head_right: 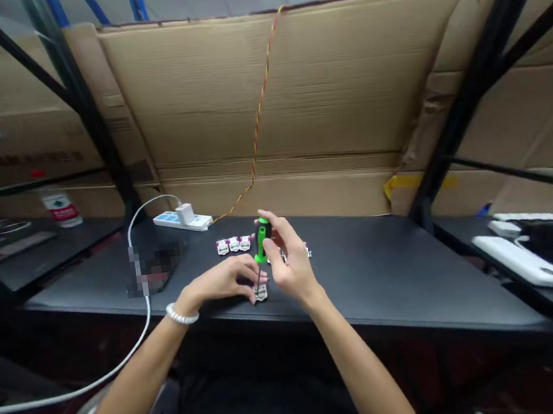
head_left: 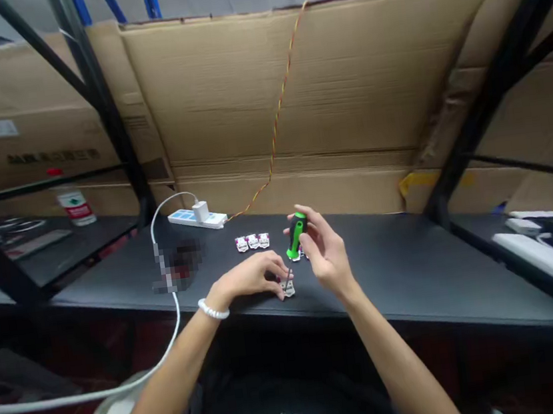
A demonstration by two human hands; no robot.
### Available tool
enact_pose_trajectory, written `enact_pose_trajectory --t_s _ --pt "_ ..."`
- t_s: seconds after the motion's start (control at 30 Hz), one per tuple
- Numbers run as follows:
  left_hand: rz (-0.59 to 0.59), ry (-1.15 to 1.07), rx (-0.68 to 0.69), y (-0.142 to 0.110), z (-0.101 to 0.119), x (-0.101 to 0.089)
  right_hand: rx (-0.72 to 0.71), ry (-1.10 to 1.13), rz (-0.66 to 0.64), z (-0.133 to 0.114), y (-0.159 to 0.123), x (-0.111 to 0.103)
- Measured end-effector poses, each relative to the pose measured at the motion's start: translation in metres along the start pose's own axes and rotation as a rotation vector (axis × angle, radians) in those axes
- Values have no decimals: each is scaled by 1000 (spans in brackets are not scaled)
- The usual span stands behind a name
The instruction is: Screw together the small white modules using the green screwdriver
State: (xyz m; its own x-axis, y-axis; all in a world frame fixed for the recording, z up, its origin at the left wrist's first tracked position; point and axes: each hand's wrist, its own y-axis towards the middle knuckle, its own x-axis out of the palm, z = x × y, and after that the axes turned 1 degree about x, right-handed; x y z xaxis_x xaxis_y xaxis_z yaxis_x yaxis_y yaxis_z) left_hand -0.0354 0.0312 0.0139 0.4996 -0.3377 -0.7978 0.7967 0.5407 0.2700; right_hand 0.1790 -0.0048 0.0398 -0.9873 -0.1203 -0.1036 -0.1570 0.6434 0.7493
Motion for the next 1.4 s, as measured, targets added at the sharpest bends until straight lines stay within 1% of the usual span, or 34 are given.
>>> enact_pose_trajectory --t_s 0.07,0.1,0.2,0.23,0.27,0.3,0.33,0.4,0.47,0.5,0.57,0.67,0.77,0.9,0.97,1.07,1.17,1.23,1.3,1.4 --pt "-1 -9 -3 0 0 0 -46 -31 -23 1 6 2" --pt "-2 -13 -3 0 1 0 -86 -67 -12 1 9 3" --pt "-4 -17 -9 0 1 0 -205 -175 107 -1 19 3" --pt "-9 -12 -8 0 1 0 -214 -184 130 -3 24 2" --pt "-14 -2 -6 0 2 -1 -192 -182 101 -6 29 -1" --pt "-11 16 -7 -1 2 -1 -152 -159 33 -9 34 -4" --pt "1 43 -13 -2 1 -1 -107 -115 -71 -12 40 -8" --pt "34 104 -34 -3 -1 -2 -55 -53 -323 -17 53 -15" --pt "64 141 -61 -5 -4 -4 -37 -38 -498 -19 65 -20" --pt "72 149 -69 -6 -5 -5 -51 -36 -558 -17 71 -22" --pt "82 161 -66 -8 -9 -7 -77 -20 -598 -9 79 -21" --pt "85 170 -35 -11 -14 -11 -51 86 -533 12 84 -19" --pt "88 152 -16 -12 -17 -14 -53 184 -419 32 82 -19" --pt "105 149 -12 -10 -17 -15 -192 97 -200 43 76 -16" --pt "108 137 -37 -10 -13 -16 -197 70 -148 45 73 -13" --pt "61 110 -79 -13 -8 -19 -149 45 -147 45 68 -7" --pt "-2 55 -84 -18 -7 -24 -99 67 -220 44 64 -3" --pt "-10 26 -87 -19 -8 -26 -91 133 -287 43 62 -1" --pt "-4 21 -91 -19 -10 -26 -89 187 -324 42 62 -1" --pt "0 13 -99 -19 -13 -24 -97 168 -317 43 63 0"
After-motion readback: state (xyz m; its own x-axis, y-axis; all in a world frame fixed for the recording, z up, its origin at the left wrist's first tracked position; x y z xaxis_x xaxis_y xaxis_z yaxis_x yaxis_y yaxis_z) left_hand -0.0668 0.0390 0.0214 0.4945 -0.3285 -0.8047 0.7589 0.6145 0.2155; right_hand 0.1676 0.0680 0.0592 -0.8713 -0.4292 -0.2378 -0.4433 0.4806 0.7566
